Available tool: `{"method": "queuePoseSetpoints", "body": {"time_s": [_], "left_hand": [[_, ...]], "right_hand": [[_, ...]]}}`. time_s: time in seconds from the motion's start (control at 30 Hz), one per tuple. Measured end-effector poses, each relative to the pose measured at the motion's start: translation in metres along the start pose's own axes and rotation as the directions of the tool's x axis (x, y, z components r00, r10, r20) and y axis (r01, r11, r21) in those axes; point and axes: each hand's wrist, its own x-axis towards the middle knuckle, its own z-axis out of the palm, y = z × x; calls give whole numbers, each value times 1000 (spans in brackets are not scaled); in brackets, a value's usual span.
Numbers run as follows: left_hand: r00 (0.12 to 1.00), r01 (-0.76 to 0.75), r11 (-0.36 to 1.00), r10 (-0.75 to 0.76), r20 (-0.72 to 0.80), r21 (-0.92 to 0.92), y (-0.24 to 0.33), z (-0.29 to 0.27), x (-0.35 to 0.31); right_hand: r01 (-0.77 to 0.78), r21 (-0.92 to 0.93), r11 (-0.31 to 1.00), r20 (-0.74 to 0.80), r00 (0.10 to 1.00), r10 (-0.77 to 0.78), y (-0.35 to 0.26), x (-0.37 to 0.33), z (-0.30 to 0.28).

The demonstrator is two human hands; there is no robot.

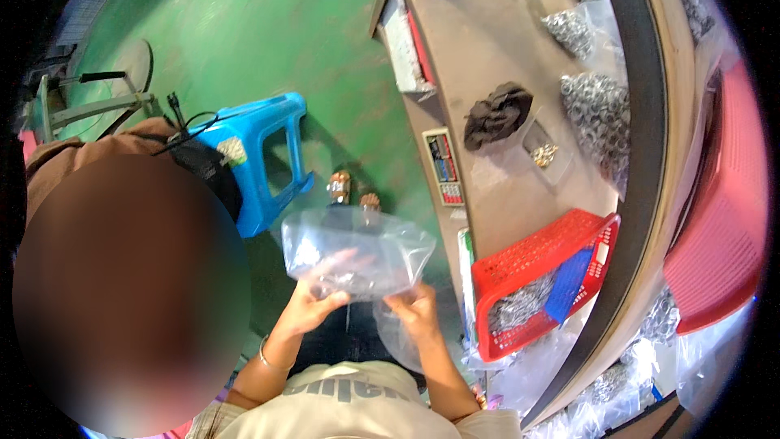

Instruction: The person sorts small metal rings on a green table and places them into clear plastic bags. The person then moves to a shelf to organize the filled bags and later returns to the table to handle other hardware items, including a metal cylinder and a pair of white gloves.

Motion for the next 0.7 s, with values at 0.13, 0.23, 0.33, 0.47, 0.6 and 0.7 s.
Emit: {"method": "queuePoseSetpoints", "body": {"time_s": [0.13, 0.23, 0.33, 0.47, 0.6, 0.7], "left_hand": [[999, 11, 989, -3, 49, -149, 10, 10, -1], [995, 79, 975, -63, 80, -209, 19, 19, -6], [990, 107, 962, -81, 114, -250, 26, 30, -11], [985, 127, 907, -68, 158, -403, 37, 53, -22], [982, 136, 913, -74, 172, -384, 41, 75, -37], [975, 146, 881, -50, 217, -450, 40, 99, -53]], "right_hand": [[87, 6, 996, -40, 995, -87, -3, -13, 1], [156, 106, 982, -84, 986, -147, -11, -28, 6], [190, 170, 967, -122, 978, -170, -19, -46, 8], [316, 177, 932, -172, 942, -286, -20, -71, 8], [391, 229, 892, -225, 912, -342, -21, -103, 2], [455, 190, 870, -280, 875, -396, -25, -127, -1]]}}
